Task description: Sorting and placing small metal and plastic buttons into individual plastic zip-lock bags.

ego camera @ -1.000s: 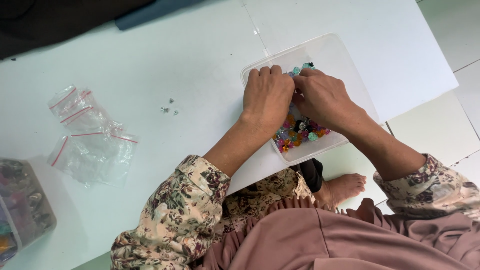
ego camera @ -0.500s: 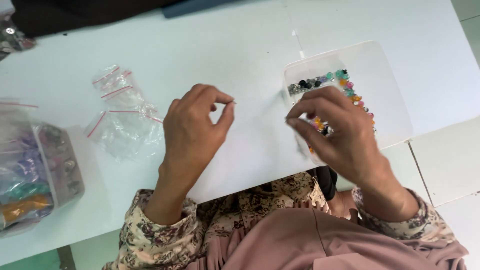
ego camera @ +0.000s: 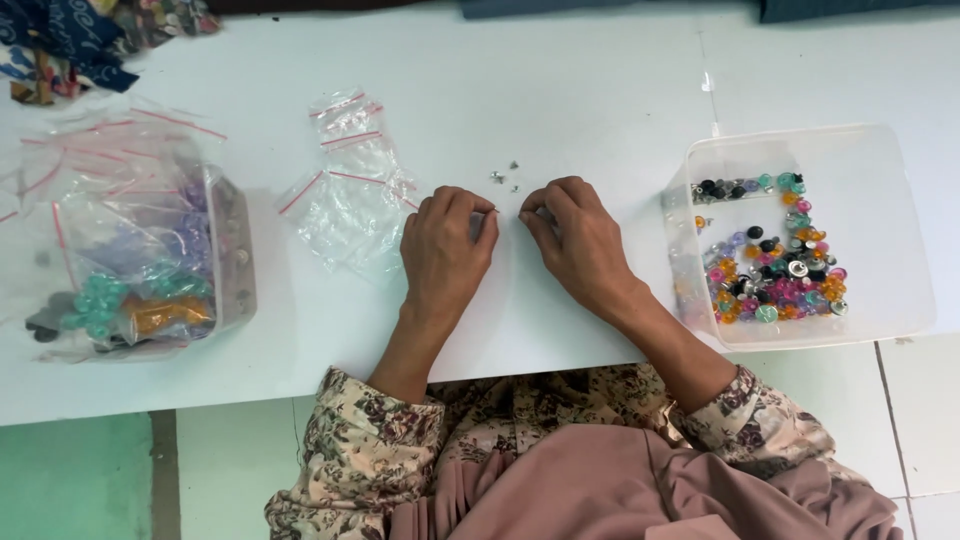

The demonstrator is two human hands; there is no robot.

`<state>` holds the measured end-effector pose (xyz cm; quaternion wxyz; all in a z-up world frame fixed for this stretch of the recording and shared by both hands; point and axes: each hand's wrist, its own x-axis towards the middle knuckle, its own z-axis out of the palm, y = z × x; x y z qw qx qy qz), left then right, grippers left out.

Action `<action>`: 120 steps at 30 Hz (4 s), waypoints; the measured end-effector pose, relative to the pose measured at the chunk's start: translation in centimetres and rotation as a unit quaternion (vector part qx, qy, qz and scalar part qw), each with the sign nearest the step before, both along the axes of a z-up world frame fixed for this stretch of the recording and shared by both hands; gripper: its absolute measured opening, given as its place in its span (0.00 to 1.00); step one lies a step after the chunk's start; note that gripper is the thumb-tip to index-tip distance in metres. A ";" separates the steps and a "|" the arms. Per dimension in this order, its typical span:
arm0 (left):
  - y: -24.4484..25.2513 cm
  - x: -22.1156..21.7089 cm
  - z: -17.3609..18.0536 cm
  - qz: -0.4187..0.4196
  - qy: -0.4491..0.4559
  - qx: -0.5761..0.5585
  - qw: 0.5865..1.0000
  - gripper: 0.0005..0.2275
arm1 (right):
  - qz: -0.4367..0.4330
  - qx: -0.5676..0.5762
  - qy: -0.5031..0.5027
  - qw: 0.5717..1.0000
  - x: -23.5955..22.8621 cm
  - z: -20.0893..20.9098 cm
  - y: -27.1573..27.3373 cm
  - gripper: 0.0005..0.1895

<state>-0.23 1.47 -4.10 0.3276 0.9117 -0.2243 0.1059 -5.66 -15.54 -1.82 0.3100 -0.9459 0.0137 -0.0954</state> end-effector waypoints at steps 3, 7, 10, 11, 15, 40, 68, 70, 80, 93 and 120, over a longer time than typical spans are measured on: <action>-0.3 -0.1 -0.1 -0.007 -0.011 -0.004 1.000 0.04 | 0.008 -0.031 -0.003 0.999 0.2 0.3 0.3 0.04; -0.3 -0.3 0.2 -0.012 -0.004 0.001 1.000 0.04 | 0.006 -0.031 -0.002 0.999 0.0 0.5 0.4 0.05; -0.3 -0.4 1.0 -0.018 -0.007 -0.008 1.000 0.05 | 0.013 -0.006 -0.009 1.000 -0.4 0.7 0.2 0.07; -0.4 -0.5 1.4 -0.019 -0.004 -0.016 1.000 0.05 | 0.015 0.020 -0.024 0.999 -0.8 0.8 0.2 0.08; -0.8 -0.7 3.9 -0.048 -0.015 -0.023 0.998 0.06 | 0.036 0.071 -0.083 0.993 -2.9 3.6 0.6 0.09; -23.4 -5.5 5.7 -0.324 -0.056 0.318 0.889 0.03 | -0.020 -0.270 0.214 0.939 -8.3 3.6 -18.4 0.10; -23.8 -4.8 5.0 -0.339 -0.025 0.330 0.881 0.02 | -0.013 -0.260 0.274 0.926 -7.0 3.7 -17.7 0.12; -23.7 -4.9 4.9 -0.337 -0.030 0.325 0.883 0.02 | -0.013 -0.264 0.273 0.925 -7.1 3.6 -17.8 0.11; -23.9 -4.8 4.5 -0.322 -0.062 0.301 0.896 0.01 | -0.043 -0.252 0.238 0.937 -7.0 4.9 -17.6 0.07; -11.4 -4.2 10.8 -0.194 -0.187 0.058 0.961 0.08 | -0.027 -0.036 -0.072 0.996 -9.6 11.8 -11.1 0.04; 0.1 -1.6 1.9 -0.051 0.088 0.049 0.994 0.10 | 0.028 -0.105 -0.058 0.992 -1.4 -1.0 -0.4 0.06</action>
